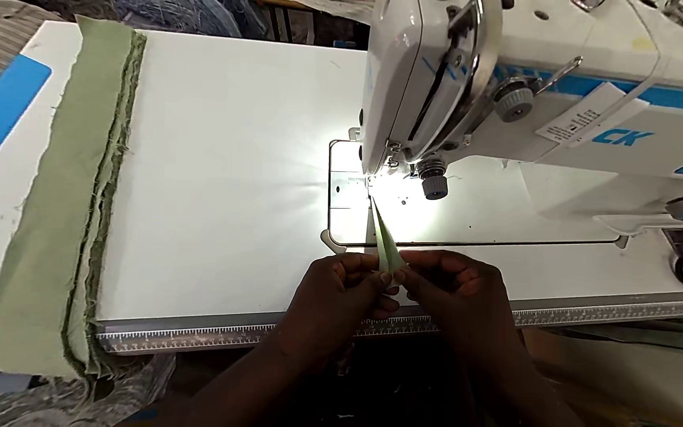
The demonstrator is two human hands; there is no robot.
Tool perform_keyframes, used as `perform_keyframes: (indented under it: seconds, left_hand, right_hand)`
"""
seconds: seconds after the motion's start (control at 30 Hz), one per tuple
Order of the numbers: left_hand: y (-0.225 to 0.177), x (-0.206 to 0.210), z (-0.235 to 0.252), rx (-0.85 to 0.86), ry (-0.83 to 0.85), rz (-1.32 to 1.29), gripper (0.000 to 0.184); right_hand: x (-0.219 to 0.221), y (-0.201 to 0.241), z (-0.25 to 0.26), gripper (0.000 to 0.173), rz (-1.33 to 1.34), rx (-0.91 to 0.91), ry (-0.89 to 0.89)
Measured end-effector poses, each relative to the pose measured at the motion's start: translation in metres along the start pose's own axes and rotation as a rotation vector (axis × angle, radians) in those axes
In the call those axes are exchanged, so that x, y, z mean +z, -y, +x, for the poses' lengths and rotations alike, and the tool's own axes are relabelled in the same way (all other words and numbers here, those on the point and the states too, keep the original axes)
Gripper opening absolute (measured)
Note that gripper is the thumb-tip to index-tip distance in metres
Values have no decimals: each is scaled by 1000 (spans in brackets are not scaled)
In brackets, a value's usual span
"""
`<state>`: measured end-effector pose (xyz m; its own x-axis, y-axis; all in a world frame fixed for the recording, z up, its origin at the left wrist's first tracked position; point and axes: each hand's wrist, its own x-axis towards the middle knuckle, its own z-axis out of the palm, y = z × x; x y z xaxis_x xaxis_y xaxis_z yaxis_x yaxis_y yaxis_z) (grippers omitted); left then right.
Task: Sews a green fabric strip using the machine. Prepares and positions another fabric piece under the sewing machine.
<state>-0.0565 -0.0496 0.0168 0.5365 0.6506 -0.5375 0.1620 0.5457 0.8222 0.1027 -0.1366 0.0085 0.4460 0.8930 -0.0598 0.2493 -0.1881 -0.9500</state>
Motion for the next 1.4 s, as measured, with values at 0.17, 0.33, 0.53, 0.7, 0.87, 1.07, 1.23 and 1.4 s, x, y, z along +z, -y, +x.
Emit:
perform_keyframes:
  seconds: [0.17, 0.33, 0.53, 0.7, 0.87, 1.07, 1.23, 1.4]
  left_hand:
    - [6, -1, 0, 50, 13, 5, 13]
    - [3, -4, -1, 41, 41, -36, 13]
    - [4, -11, 0, 26, 128, -54, 19]
    - [6, -15, 1, 139, 170, 381, 41]
    - [17, -26, 2, 1073, -212, 1126, 38]
    - [16, -25, 12, 1152, -159, 1186, 17]
    - [36, -30, 20, 1139, -95, 1319, 18]
    - [35, -39, 17, 1132, -110, 1482, 27]
  right_hand:
    - [10, 1, -8, 18, -445, -371, -28]
    - [8, 0, -6, 20, -444, -372, 19]
    - [2, -14, 6, 27, -499, -539, 19]
    - [1, -21, 24, 16, -627, -878, -41]
    - [0, -20, 26, 16, -482, -827, -102]
    - [-3, -22, 33, 15, -391, -729, 26]
    - [19, -25, 79, 28, -735, -577, -3]
    - [30, -27, 88, 31, -827, -570, -35]
